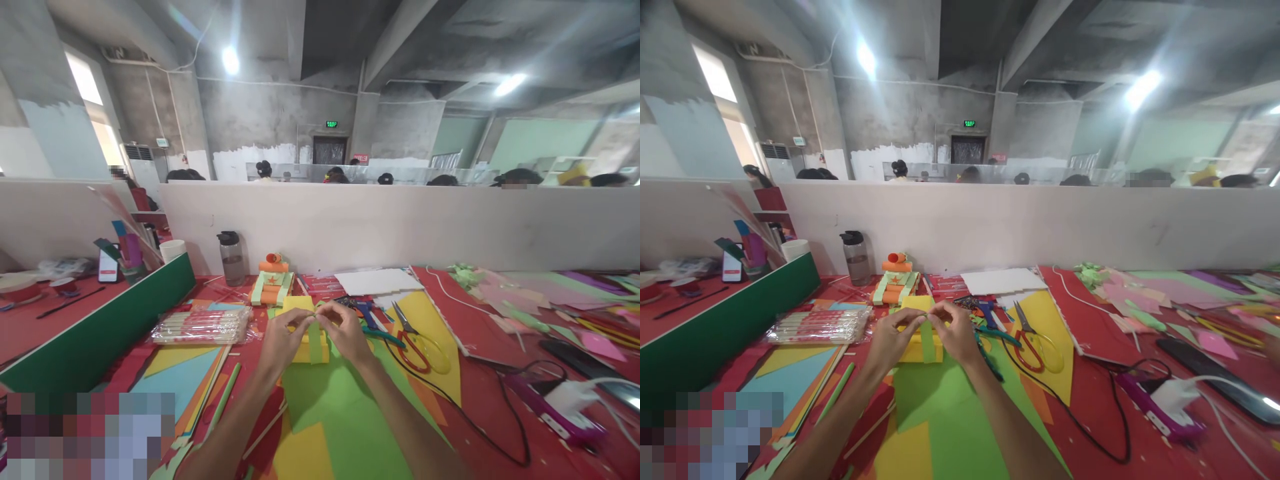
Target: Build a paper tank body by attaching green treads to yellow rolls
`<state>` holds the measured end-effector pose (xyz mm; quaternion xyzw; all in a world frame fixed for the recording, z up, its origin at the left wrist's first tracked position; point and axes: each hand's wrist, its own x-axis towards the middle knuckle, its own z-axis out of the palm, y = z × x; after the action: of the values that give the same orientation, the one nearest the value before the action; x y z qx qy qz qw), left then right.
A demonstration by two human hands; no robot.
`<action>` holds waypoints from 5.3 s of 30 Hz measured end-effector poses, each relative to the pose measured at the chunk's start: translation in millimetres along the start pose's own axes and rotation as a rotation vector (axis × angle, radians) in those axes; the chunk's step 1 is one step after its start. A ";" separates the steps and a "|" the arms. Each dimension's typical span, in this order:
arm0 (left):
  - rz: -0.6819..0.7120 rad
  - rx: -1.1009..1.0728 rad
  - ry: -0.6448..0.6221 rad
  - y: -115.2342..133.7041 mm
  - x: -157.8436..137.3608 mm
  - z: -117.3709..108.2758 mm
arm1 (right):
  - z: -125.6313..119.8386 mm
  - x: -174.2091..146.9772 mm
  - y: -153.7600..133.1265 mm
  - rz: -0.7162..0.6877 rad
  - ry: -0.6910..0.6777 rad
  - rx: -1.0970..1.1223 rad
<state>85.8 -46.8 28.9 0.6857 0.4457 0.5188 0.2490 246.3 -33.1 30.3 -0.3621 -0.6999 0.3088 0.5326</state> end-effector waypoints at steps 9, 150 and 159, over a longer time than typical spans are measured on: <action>-0.012 0.049 -0.033 -0.3 -1.3 -1.1 | 5.9 1.3 8.9 0.088 -0.047 0.067; 0.026 0.147 -0.027 -6.8 1.9 -3.9 | 0.0 -0.3 14.6 -0.149 -0.010 -0.289; 0.156 0.323 -0.082 -7.3 -0.8 -3.1 | 2.3 -1.8 16.2 -0.211 -0.035 -0.392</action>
<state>80.2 -44.4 23.7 0.7698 0.4582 0.4299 0.1124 247.3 -25.8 15.6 -0.3780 -0.7897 0.1153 0.4692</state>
